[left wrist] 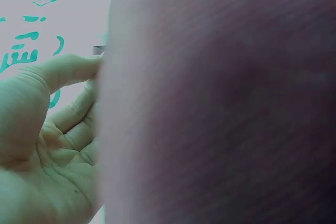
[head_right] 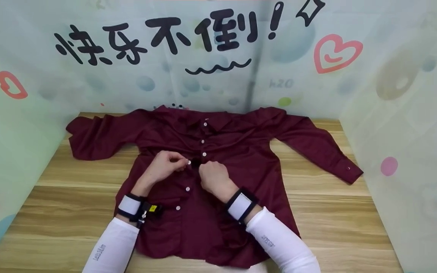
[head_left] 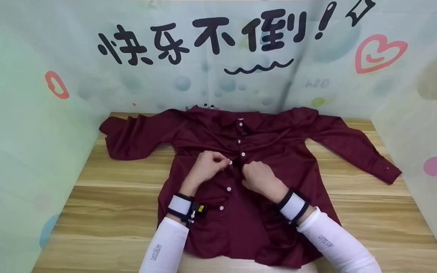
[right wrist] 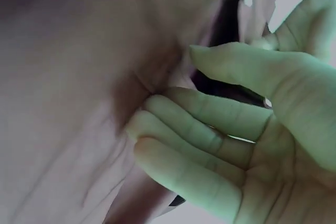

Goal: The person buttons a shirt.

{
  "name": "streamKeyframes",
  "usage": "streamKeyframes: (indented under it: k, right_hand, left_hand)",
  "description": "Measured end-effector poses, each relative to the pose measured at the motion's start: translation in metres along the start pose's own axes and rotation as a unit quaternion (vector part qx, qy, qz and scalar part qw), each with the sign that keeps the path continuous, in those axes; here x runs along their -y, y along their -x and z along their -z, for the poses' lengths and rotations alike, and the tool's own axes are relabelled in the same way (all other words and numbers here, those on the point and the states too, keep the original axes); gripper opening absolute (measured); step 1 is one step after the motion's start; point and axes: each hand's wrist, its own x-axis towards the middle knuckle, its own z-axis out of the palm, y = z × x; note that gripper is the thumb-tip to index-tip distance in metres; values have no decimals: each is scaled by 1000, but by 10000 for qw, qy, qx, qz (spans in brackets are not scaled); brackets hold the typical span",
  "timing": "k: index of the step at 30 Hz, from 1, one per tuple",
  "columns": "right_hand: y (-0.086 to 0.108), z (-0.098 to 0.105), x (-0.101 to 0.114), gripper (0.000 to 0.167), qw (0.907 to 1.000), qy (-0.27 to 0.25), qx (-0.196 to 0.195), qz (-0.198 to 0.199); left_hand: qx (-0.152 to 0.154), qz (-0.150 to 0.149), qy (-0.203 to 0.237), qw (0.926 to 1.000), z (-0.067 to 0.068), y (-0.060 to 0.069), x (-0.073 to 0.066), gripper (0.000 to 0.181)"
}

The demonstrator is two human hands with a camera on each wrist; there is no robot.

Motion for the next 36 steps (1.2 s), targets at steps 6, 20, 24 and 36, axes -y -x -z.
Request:
streamKeyframes:
  k: [6,20,24,36]
  right_hand:
    - [5,-9,8,27,9963,509,-614,314]
    - [6,-10,-6,28,9973,-37,-728,44]
    - [4,-2,-22,22,9919,-1217,-178,-322]
    - [2,-12,-48,18,7909,-5874,-230,-1698]
  left_hand:
    - [-21,-44,9,10000,2,0,1,14]
    - [21,-12,103,9999,5,2,4,14]
    - [76,32,183,9998,3,2,1,13]
    - [100,26,129,9999,-7,4,-5,14]
